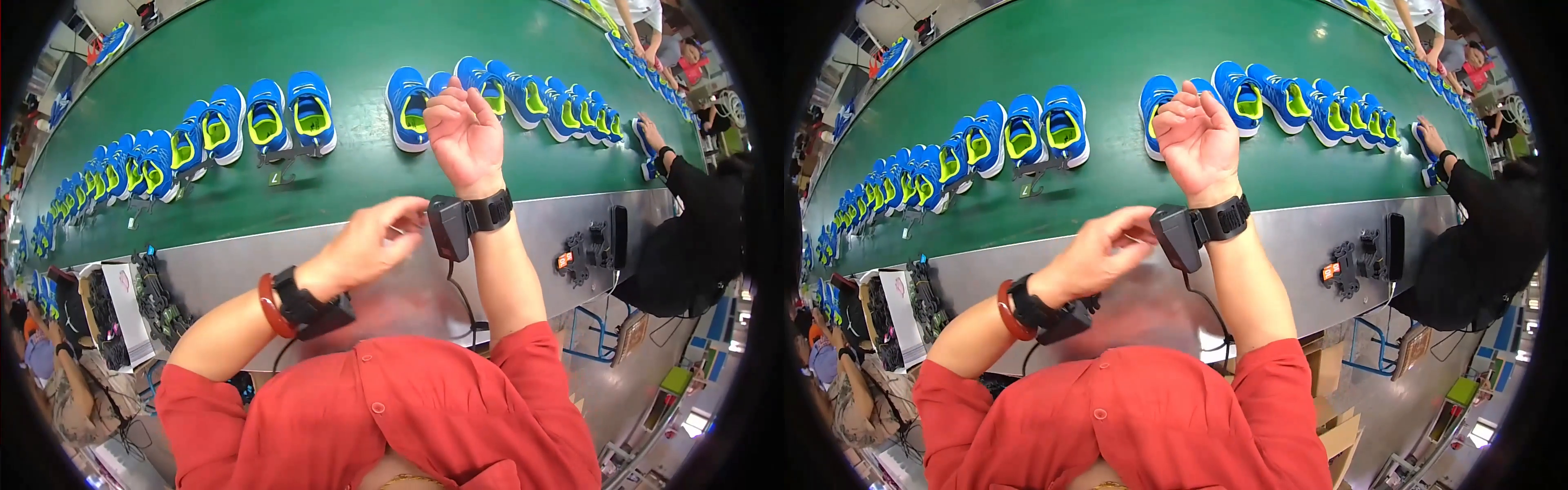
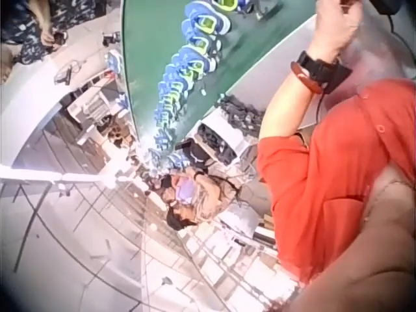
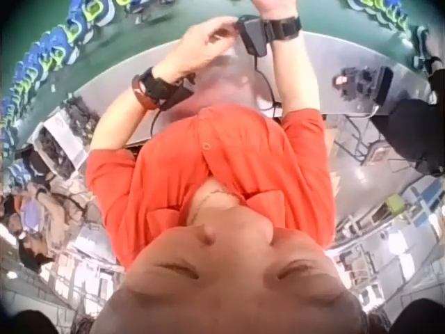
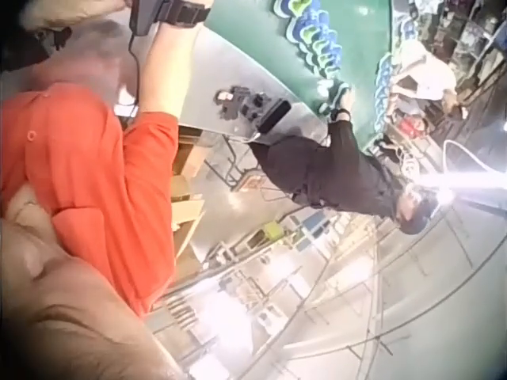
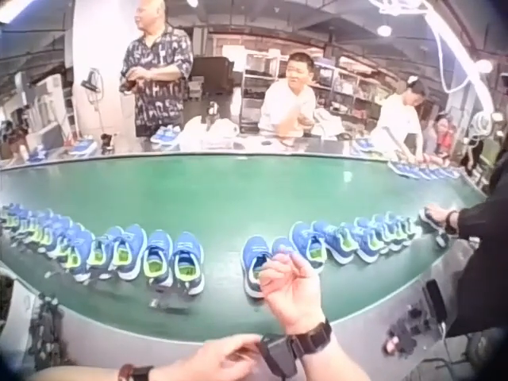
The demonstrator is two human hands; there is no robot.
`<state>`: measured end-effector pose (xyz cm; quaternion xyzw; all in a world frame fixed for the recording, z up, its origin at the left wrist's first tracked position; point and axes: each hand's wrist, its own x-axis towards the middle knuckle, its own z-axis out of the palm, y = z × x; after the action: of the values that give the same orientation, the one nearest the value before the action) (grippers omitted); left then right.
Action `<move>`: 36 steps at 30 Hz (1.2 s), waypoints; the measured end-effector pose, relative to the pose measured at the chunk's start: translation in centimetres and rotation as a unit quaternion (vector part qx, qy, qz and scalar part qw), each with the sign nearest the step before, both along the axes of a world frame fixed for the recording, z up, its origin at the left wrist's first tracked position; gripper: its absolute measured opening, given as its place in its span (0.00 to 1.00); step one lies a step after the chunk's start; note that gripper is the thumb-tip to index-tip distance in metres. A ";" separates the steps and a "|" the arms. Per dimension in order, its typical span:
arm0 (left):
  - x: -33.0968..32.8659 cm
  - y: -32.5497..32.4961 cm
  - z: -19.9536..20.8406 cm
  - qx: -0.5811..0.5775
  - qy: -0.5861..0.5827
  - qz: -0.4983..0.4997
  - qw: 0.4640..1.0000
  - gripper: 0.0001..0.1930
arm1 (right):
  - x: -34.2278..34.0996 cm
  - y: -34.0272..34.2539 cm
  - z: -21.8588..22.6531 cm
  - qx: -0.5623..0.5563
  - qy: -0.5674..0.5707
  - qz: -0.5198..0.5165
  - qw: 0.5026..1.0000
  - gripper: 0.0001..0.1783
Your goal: Unpack components from boxes and attach tags or clips to children's shoes on an assembly line.
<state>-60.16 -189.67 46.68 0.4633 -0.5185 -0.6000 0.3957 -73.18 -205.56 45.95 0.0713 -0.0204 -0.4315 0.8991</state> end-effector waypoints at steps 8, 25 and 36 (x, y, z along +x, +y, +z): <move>-4.9 -0.2 0.7 0.091 0.148 0.030 0.984 0.18 | -2.4 -0.9 -3.0 0.063 -0.054 -0.016 0.996 0.11; -5.8 0.3 1.6 0.139 0.133 -0.005 0.981 0.21 | -3.7 1.6 -0.5 -0.190 -0.050 0.110 0.974 0.26; -6.7 0.0 1.2 0.103 0.134 -0.040 0.985 0.18 | -4.6 1.6 -0.8 -0.275 -0.061 0.165 0.945 0.29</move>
<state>-66.88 -189.63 47.93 0.3961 -0.4143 -0.7219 0.3877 -77.80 -203.95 45.14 -0.1506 -0.1812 -0.2496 0.9392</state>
